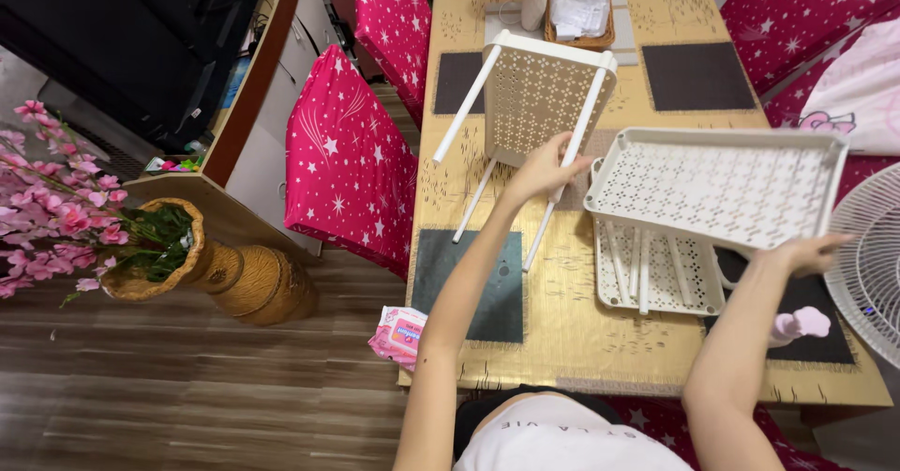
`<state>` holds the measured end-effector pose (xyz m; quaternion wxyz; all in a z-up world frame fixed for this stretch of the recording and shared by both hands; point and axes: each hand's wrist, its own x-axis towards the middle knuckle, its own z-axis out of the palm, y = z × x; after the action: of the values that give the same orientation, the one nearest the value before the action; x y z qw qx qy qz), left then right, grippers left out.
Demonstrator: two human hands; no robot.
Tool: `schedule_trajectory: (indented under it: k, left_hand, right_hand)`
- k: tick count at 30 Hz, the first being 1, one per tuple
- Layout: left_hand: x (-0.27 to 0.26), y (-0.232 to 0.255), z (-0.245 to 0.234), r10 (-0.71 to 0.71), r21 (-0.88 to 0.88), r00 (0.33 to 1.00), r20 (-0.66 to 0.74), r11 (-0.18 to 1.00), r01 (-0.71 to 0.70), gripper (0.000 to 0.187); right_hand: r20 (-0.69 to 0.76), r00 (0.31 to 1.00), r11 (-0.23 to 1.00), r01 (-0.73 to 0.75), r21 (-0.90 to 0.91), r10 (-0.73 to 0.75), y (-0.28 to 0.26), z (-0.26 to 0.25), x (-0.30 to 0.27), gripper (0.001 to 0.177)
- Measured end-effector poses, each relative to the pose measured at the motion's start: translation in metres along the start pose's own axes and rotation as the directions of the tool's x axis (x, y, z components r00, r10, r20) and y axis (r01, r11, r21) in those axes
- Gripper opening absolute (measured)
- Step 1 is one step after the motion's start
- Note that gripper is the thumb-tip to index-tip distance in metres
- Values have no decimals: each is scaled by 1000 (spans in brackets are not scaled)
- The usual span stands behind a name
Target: The person disassembles a white plastic three-tier storage rack on a dining table. They remove the handles, detach the trays from the frame, and separate the legs from the tray supports, leaving the components in pieces on the table.
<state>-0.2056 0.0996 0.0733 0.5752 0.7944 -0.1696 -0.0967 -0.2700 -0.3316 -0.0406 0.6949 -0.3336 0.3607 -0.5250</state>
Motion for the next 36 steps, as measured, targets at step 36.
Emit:
schedule_trajectory:
  k: [36]
  left_hand:
    - [-141, -26, -5, 469, 341, 707, -530, 881, -329, 33]
  right_hand:
    - [746, 664, 983, 101, -155, 49, 47, 55, -243, 29]
